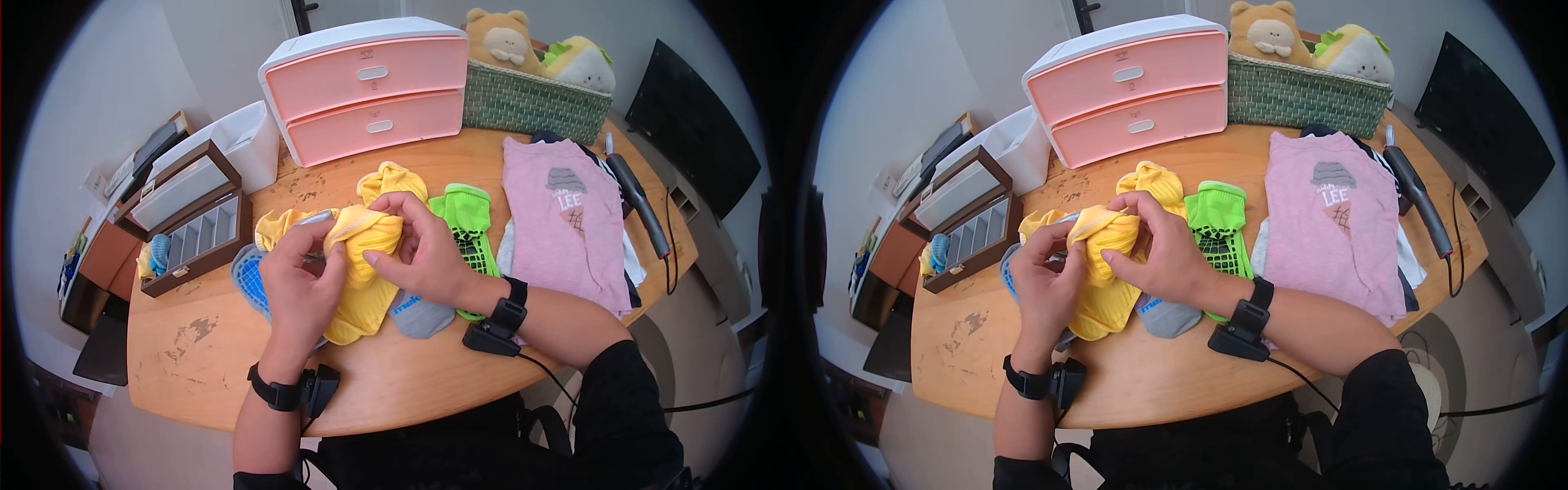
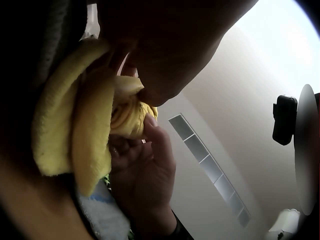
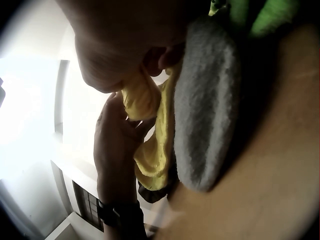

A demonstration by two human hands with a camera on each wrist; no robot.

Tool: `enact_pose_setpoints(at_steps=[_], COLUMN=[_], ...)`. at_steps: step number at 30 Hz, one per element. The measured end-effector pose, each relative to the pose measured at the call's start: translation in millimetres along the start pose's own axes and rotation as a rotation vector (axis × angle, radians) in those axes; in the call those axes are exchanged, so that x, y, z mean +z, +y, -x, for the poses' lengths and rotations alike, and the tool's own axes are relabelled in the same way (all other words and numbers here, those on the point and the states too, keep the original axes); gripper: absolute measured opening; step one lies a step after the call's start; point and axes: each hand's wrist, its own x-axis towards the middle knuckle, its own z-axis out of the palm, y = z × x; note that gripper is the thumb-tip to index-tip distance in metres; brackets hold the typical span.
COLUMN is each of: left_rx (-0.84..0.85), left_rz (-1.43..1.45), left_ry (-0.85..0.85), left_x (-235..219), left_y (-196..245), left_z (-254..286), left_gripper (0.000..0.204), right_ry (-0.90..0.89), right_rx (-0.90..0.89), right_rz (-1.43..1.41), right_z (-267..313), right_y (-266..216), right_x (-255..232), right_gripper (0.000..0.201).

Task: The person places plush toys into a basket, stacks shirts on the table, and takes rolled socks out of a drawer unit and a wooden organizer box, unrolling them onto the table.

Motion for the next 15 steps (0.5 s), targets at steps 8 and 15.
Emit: enact_pose_setpoints(at_steps=[8, 15], left_rx=[-0.295, -0.525], left_rz=[0.459, 0.806], left_ry=[-0.063, -0.187], left_x=[-8.3, -13.0], left_y=[1.4, 15.9], left_z=[-1.7, -3.0], left_gripper=[0.020, 0.027], right_ry=[-0.056, -0.130], right_rx=[-0.013, 0.034], right_rz=[0.020, -0.134], right_z=[2.3, 3.0], right_y=[1.0, -2.8], right_x=[-2.2, -1.8], right_gripper=[0.052, 0.056])
